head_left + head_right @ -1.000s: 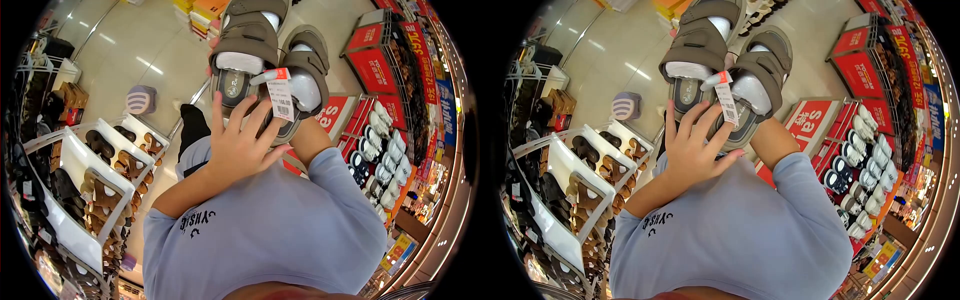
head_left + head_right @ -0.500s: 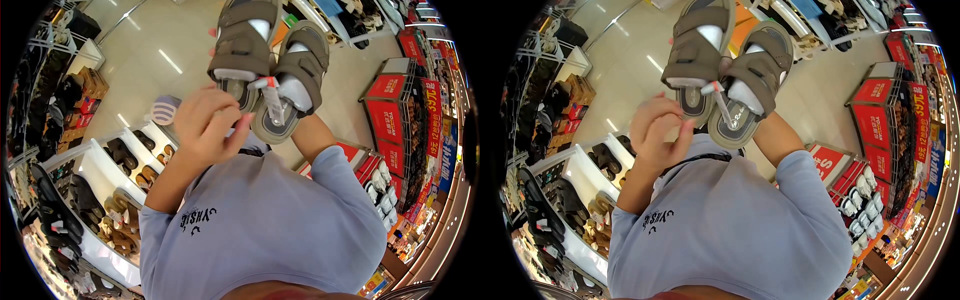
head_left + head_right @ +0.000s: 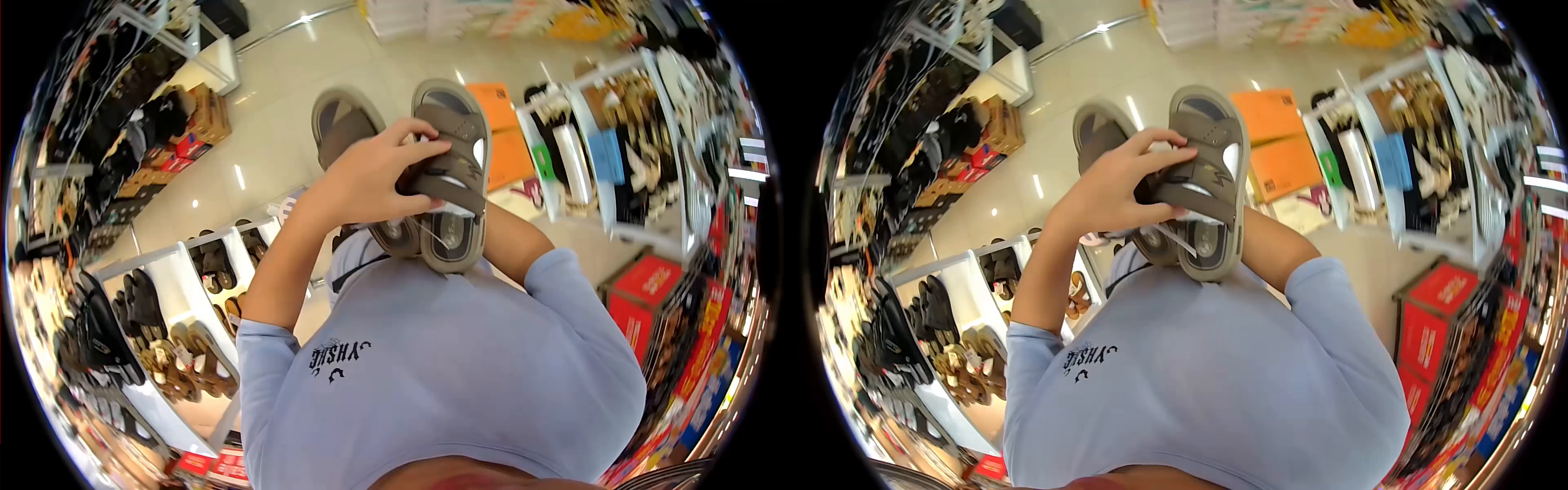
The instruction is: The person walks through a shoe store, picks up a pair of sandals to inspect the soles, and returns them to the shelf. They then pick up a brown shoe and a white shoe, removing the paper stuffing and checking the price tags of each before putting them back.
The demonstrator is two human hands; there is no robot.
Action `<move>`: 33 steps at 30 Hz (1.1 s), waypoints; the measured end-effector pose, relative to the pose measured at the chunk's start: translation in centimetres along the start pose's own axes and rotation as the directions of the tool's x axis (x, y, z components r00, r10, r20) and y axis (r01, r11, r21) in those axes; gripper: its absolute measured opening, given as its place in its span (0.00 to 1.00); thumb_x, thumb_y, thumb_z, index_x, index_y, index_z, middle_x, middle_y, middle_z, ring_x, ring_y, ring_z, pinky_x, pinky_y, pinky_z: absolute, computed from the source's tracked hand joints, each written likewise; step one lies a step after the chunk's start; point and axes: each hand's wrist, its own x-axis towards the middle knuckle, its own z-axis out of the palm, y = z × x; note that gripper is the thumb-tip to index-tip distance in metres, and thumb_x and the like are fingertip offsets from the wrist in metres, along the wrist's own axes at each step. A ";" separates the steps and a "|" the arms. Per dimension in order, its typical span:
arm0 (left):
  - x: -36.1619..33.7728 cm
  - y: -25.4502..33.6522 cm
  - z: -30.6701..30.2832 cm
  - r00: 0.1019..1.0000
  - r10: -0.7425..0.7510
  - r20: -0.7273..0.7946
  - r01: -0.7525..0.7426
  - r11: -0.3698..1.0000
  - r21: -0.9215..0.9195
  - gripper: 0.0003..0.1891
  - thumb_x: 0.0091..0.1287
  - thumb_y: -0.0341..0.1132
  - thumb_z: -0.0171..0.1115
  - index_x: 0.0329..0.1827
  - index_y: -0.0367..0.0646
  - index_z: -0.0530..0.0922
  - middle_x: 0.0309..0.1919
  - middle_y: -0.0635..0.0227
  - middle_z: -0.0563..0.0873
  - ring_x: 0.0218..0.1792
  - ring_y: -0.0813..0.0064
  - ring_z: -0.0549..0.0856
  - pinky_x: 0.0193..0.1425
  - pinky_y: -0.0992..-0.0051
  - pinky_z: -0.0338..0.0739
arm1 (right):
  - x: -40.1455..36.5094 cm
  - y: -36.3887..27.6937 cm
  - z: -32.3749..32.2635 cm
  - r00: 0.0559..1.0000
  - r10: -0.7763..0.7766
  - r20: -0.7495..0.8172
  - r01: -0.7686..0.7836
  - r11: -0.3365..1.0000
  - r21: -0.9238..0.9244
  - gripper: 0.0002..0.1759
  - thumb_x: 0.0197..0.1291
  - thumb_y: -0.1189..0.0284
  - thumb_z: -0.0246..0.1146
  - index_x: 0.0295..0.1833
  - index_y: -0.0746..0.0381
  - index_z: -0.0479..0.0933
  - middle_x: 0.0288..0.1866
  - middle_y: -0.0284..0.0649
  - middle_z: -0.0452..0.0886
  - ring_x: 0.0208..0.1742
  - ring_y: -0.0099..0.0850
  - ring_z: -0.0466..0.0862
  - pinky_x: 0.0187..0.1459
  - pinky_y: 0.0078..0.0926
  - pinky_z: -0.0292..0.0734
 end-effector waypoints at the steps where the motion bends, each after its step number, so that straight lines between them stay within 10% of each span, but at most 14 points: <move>1: 0.4 -1.1 -0.2 0.999 -0.023 -0.043 0.024 1.000 0.014 0.31 0.47 0.41 0.72 0.57 0.43 0.76 0.56 0.61 0.74 0.51 0.62 0.79 0.53 0.70 0.74 | 1.1 -0.7 -0.3 1.000 0.028 -0.005 -0.028 1.000 -0.008 0.30 0.64 0.67 0.55 0.68 0.62 0.54 0.60 0.44 0.69 0.58 0.38 0.74 0.56 0.35 0.75; 13: 1.3 -8.2 -3.1 0.656 -0.501 -0.564 0.259 0.852 -0.456 0.25 0.45 0.32 0.73 0.49 0.39 0.79 0.53 0.63 0.76 0.39 0.74 0.78 0.47 0.74 0.74 | 10.4 -5.5 -1.2 0.966 0.226 -0.123 -0.241 0.962 -0.129 0.27 0.64 0.71 0.55 0.66 0.64 0.58 0.58 0.44 0.71 0.55 0.33 0.76 0.54 0.28 0.77; 20: 5.0 -16.0 -11.2 0.732 -0.343 -0.589 0.185 0.932 -0.313 0.22 0.44 0.33 0.74 0.45 0.39 0.81 0.48 0.64 0.80 0.37 0.75 0.78 0.42 0.77 0.73 | 20.0 -8.0 -0.3 0.978 0.146 -0.149 -0.175 0.963 -0.206 0.24 0.64 0.73 0.55 0.64 0.66 0.61 0.56 0.44 0.72 0.54 0.30 0.77 0.53 0.25 0.78; 23: 6.5 -19.8 -16.9 0.725 -0.324 -0.607 0.160 0.937 -0.309 0.20 0.45 0.31 0.73 0.43 0.38 0.81 0.48 0.65 0.80 0.35 0.78 0.78 0.40 0.79 0.73 | 24.5 -10.1 2.7 0.993 0.051 0.102 0.058 0.540 -0.840 0.30 0.63 0.74 0.56 0.69 0.62 0.54 0.64 0.46 0.65 0.63 0.34 0.70 0.61 0.32 0.72; 26: 7.8 -23.9 -21.7 0.702 -0.425 -0.571 0.111 0.858 -0.502 0.18 0.45 0.34 0.73 0.40 0.40 0.83 0.46 0.70 0.80 0.28 0.85 0.73 0.32 0.83 0.67 | 31.5 -12.0 1.3 0.979 0.164 0.119 -0.158 0.986 -0.058 0.32 0.66 0.55 0.51 0.68 0.62 0.57 0.63 0.45 0.68 0.60 0.38 0.74 0.62 0.39 0.72; 29: 9.6 -27.7 -24.3 0.698 -0.532 -0.480 0.082 0.725 -0.684 0.17 0.44 0.33 0.74 0.38 0.38 0.83 0.44 0.71 0.79 0.26 0.88 0.69 0.31 0.85 0.64 | 34.5 -13.2 2.2 0.963 0.170 -0.208 -0.183 0.982 -0.044 0.46 0.59 0.34 0.37 0.69 0.60 0.59 0.65 0.46 0.67 0.64 0.40 0.70 0.63 0.40 0.69; 33: 11.7 -31.4 -27.3 0.709 -0.556 -0.434 0.169 0.731 -0.661 0.17 0.46 0.36 0.73 0.38 0.38 0.82 0.36 0.73 0.79 0.25 0.88 0.67 0.30 0.86 0.63 | 37.9 -13.7 -1.8 0.969 0.101 -0.226 -0.101 0.995 0.011 0.41 0.61 0.39 0.42 0.69 0.60 0.59 0.66 0.47 0.66 0.65 0.42 0.69 0.64 0.42 0.67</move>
